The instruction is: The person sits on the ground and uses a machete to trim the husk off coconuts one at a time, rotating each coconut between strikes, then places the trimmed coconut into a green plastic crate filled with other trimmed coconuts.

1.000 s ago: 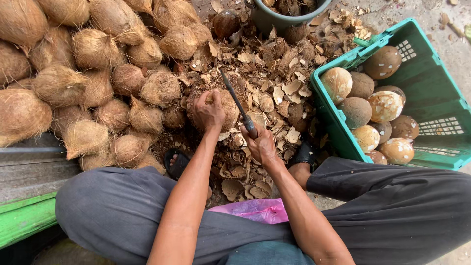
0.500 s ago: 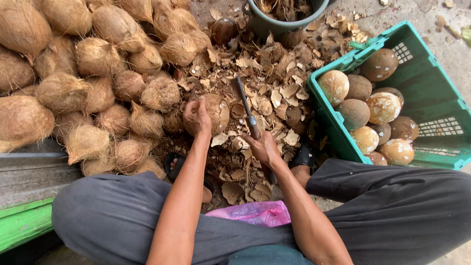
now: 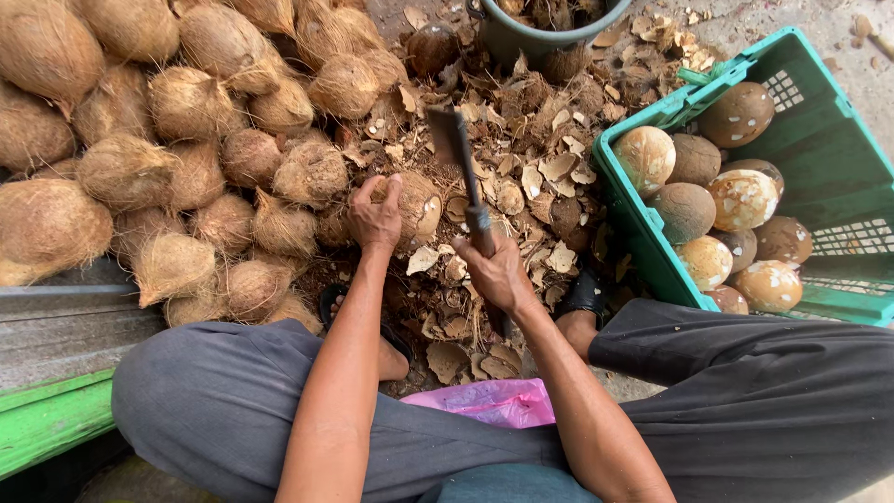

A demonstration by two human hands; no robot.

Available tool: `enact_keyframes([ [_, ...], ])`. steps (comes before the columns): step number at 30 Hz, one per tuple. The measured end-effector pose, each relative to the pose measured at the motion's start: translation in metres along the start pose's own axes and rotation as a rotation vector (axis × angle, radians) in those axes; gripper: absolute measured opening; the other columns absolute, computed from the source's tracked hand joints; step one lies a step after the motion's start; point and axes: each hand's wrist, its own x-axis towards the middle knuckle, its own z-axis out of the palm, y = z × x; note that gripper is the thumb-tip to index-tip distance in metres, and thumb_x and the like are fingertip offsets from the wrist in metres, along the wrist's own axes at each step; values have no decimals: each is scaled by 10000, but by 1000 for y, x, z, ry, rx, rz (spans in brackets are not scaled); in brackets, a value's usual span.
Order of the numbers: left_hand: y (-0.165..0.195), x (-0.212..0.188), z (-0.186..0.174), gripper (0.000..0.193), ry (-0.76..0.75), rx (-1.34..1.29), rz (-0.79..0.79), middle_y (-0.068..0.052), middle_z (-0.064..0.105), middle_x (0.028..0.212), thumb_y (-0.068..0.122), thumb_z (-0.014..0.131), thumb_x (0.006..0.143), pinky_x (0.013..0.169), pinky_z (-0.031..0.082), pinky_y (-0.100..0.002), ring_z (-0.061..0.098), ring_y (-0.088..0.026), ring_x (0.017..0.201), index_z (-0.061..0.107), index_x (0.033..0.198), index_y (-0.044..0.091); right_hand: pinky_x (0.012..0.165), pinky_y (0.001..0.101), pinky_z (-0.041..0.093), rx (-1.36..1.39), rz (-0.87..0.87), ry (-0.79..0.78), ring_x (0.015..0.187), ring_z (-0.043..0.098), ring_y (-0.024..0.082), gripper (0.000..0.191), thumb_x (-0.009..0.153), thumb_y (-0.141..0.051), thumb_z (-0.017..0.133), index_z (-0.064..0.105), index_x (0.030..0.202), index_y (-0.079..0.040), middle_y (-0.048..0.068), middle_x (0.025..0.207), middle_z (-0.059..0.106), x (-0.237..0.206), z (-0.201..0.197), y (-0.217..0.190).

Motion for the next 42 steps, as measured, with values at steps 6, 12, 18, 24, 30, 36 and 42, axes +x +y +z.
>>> enact_keyframes([
  [6, 7, 3, -3, 477, -51, -48, -130, -206, 609, 1277, 617, 575, 887, 807, 548, -557, 687, -320, 996, 730, 1147, 248, 351, 310, 399, 219, -105, 66, 397, 422, 108, 430, 992, -345, 669, 453, 673, -153, -25, 552, 487, 5, 15, 3],
  [12, 5, -3, -2, 472, -3, 12, -41, -177, 627, 1232, 599, 577, 915, 874, 498, -529, 608, -319, 1098, 733, 1152, 222, 386, 288, 455, -81, 39, 10, 427, 464, 81, 430, 976, -407, 667, 449, 678, -185, -50, 568, 495, 1, 14, -4],
  [18, 3, 0, 1, 536, -30, -5, -102, -163, 623, 1255, 636, 542, 899, 883, 493, -510, 617, -312, 1095, 710, 1187, 217, 347, 289, 386, 57, -4, 116, 396, 396, 84, 334, 943, -413, 644, 473, 761, -192, -55, 545, 446, 1, 21, -11],
  [24, 3, -7, 5, 546, 46, 25, 1, -180, 641, 1310, 639, 537, 939, 990, 465, -526, 594, -344, 1215, 710, 1205, 196, 393, 274, 357, -240, 5, 79, 439, 376, 54, 436, 1024, -377, 655, 467, 699, -155, -71, 570, 445, 3, 27, 6],
  [30, 8, -12, 6, 591, 8, -19, -80, -150, 626, 1349, 662, 539, 904, 955, 481, -519, 589, -328, 1205, 679, 1239, 195, 376, 303, 335, -270, 268, -1, 419, 342, 92, 356, 1009, -373, 616, 509, 723, -190, -34, 563, 445, 12, 11, 25],
  [36, 26, -15, -11, 723, -56, -43, -115, -117, 631, 1234, 710, 733, 683, 950, 454, -513, 582, -285, 1160, 679, 1174, 182, 337, 287, 388, -179, 363, -103, 383, 414, 99, 364, 983, -358, 678, 512, 747, -136, -6, 559, 489, 11, 9, 40],
  [42, 23, -15, -11, 817, -50, -199, -7, -138, 613, 1318, 701, 764, 651, 1051, 453, -511, 574, -277, 1254, 670, 1238, 141, 330, 304, 398, 65, 402, -139, 362, 439, 133, 355, 951, -310, 677, 495, 704, -132, 20, 534, 512, 6, 7, 44],
])
